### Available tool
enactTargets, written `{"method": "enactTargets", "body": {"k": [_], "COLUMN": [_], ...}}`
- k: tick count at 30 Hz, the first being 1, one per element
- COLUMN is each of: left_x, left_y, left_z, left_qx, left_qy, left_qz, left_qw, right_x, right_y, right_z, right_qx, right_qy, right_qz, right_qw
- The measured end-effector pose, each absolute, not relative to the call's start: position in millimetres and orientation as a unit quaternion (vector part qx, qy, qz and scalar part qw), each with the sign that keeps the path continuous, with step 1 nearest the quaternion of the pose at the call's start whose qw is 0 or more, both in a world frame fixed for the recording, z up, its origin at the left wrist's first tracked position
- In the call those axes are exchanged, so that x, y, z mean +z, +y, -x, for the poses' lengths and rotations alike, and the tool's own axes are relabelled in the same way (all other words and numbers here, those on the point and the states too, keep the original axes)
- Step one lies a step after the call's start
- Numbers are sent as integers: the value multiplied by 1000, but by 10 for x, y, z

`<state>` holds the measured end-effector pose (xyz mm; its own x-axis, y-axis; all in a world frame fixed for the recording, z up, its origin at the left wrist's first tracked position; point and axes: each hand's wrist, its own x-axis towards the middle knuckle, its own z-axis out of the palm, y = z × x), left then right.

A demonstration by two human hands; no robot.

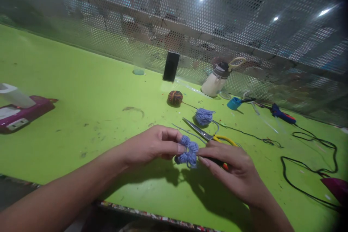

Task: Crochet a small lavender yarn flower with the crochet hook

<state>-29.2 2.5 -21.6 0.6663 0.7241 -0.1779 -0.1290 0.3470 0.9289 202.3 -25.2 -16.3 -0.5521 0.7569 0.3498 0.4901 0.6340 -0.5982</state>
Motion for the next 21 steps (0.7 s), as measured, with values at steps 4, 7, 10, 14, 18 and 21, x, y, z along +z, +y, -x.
{"method": "enactTargets", "body": {"k": [4,7,10,14,18,21], "left_x": [-226,-216,-197,-176,-175,-190], "left_y": [20,16,8,-3,-9,-9], "left_z": [290,289,294,296,284,278], "left_qx": [276,269,266,257,260,274], "left_qy": [303,308,308,299,270,271], "left_qz": [-505,-506,-515,-538,-544,-544], "left_qw": [760,759,754,745,751,746], "right_x": [-160,-161,-158,-145,-145,-165], "right_y": [-243,-224,-212,-218,-223,-218], "right_z": [-2034,-2036,-2043,-2062,-2073,-2076], "right_qx": [217,226,233,242,250,248], "right_qy": [-858,-858,-861,-863,-862,-860], "right_qz": [352,328,311,311,307,311], "right_qw": [304,324,328,316,317,319]}}
